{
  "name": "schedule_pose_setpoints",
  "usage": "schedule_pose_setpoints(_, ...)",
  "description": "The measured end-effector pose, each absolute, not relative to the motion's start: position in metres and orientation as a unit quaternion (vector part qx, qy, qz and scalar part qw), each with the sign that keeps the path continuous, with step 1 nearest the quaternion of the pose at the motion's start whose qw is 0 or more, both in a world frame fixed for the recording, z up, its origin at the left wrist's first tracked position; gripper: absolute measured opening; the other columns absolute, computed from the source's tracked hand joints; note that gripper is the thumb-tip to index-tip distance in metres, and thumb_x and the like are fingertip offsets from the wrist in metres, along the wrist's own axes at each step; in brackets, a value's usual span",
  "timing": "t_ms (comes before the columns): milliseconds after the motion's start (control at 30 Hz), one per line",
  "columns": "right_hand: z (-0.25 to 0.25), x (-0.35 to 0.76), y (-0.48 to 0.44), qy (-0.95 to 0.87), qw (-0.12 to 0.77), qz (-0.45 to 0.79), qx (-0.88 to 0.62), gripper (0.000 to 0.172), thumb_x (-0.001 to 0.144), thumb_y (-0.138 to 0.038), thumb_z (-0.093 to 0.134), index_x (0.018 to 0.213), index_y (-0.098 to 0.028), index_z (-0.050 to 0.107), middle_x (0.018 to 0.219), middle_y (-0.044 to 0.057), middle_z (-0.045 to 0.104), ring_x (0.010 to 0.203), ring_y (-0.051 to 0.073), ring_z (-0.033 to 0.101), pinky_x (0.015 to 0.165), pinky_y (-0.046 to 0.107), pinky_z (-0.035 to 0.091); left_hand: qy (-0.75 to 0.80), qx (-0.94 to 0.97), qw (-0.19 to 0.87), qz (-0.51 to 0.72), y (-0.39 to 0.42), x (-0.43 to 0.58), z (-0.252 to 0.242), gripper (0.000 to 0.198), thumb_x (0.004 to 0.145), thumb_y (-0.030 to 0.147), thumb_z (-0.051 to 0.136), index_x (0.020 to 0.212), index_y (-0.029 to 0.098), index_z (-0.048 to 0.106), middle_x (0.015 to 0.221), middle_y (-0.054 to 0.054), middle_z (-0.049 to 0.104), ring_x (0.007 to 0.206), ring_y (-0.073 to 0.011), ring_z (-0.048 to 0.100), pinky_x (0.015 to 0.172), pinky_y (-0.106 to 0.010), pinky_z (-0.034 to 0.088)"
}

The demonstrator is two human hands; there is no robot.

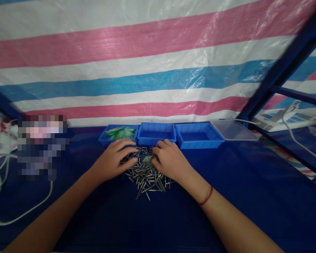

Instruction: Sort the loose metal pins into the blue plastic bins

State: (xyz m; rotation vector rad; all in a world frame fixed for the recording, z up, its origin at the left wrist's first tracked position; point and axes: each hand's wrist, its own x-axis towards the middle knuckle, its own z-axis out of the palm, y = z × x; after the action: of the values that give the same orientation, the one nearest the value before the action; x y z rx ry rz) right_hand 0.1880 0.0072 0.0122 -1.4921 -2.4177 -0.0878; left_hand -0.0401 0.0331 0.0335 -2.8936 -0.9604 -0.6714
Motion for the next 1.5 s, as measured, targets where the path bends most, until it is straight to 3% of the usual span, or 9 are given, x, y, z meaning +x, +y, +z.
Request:
schedule_pose_setpoints(200, 0.01, 0.191, 0.009, -0.84, 0.119, -0.037, -0.529, 0.02, 0.084, -0.023, 0.048, 0.086, -0.016, 0.067, 0.085, 0.01, 0.058, 0.082, 0.023, 0.05, 0.075, 0.036, 0.036, -0.266, -0.948, -0.065, -0.16, -0.006, -0.012, 0.016, 0.056, 0.076, 0.063, 0.057, 0.119, 0.027, 0.059, 0.136, -0.009, 0.048, 0.129, -0.034, 0.037, 0.107, -0.052, 0.028)
schedule_pose_setpoints(400, 0.008, 0.189, 0.007, -0.837, 0.118, -0.027, -0.534, 0.024, 0.084, -0.023, 0.049, 0.096, -0.015, 0.067, 0.089, 0.011, 0.058, 0.084, 0.024, 0.05, 0.075, 0.036, 0.037, -0.29, -0.944, -0.093, -0.129, -0.005, -0.015, 0.008, 0.058, 0.074, 0.062, 0.06, 0.122, 0.03, 0.056, 0.136, -0.01, 0.046, 0.129, -0.0342, 0.037, 0.108, -0.057, 0.025)
schedule_pose_setpoints(633, -0.004, 0.191, 0.014, -0.826, 0.168, 0.027, -0.537, 0.018, 0.08, -0.021, 0.051, 0.09, -0.013, 0.063, 0.088, 0.01, 0.056, 0.085, 0.023, 0.05, 0.08, 0.036, 0.038, -0.297, -0.946, -0.09, -0.097, -0.008, -0.012, 0.007, 0.055, 0.08, 0.062, 0.054, 0.124, 0.03, 0.053, 0.138, -0.01, 0.043, 0.131, -0.0334, 0.034, 0.109, -0.061, 0.02)
schedule_pose_setpoints(1000, 0.011, 0.191, 0.016, -0.781, 0.335, 0.143, -0.508, 0.005, 0.078, -0.018, 0.054, 0.076, -0.019, 0.059, 0.085, 0.005, 0.06, 0.087, 0.021, 0.054, 0.083, 0.038, 0.039, -0.319, -0.925, -0.084, -0.188, 0.0, -0.014, 0.017, 0.04, 0.084, 0.052, 0.055, 0.112, 0.023, 0.06, 0.125, -0.012, 0.049, 0.12, -0.0298, 0.044, 0.101, -0.049, 0.036)
schedule_pose_setpoints(1167, 0.021, 0.192, 0.014, -0.74, 0.402, 0.241, -0.482, 0.006, 0.085, -0.022, 0.05, 0.082, -0.019, 0.055, 0.078, 0.001, 0.059, 0.071, 0.015, 0.055, 0.067, 0.03, 0.042, -0.373, -0.868, -0.11, -0.308, 0.014, -0.023, 0.028, 0.02, 0.09, 0.033, 0.052, 0.103, 0.02, 0.06, 0.109, -0.007, 0.058, 0.105, -0.0211, 0.055, 0.094, -0.039, 0.043)
schedule_pose_setpoints(1333, 0.023, 0.188, 0.008, -0.729, 0.423, 0.278, -0.461, 0.01, 0.088, -0.027, 0.049, 0.087, -0.019, 0.055, 0.079, 0.001, 0.058, 0.068, 0.013, 0.053, 0.06, 0.028, 0.041, -0.436, -0.808, -0.194, -0.347, 0.022, -0.027, 0.026, 0.033, 0.088, 0.033, 0.055, 0.119, 0.022, 0.055, 0.104, -0.004, 0.065, 0.086, -0.0162, 0.062, 0.078, -0.029, 0.049)
schedule_pose_setpoints(1500, 0.022, 0.184, 0.006, -0.713, 0.451, 0.284, -0.455, 0.016, 0.088, -0.032, 0.052, 0.096, -0.019, 0.054, 0.085, 0.003, 0.061, 0.074, 0.015, 0.056, 0.064, 0.029, 0.044, -0.443, -0.756, -0.315, -0.365, 0.023, -0.024, 0.023, 0.02, 0.088, 0.034, 0.052, 0.092, 0.018, 0.065, 0.076, 0.0, 0.067, 0.071, -0.0143, 0.063, 0.069, -0.025, 0.048)
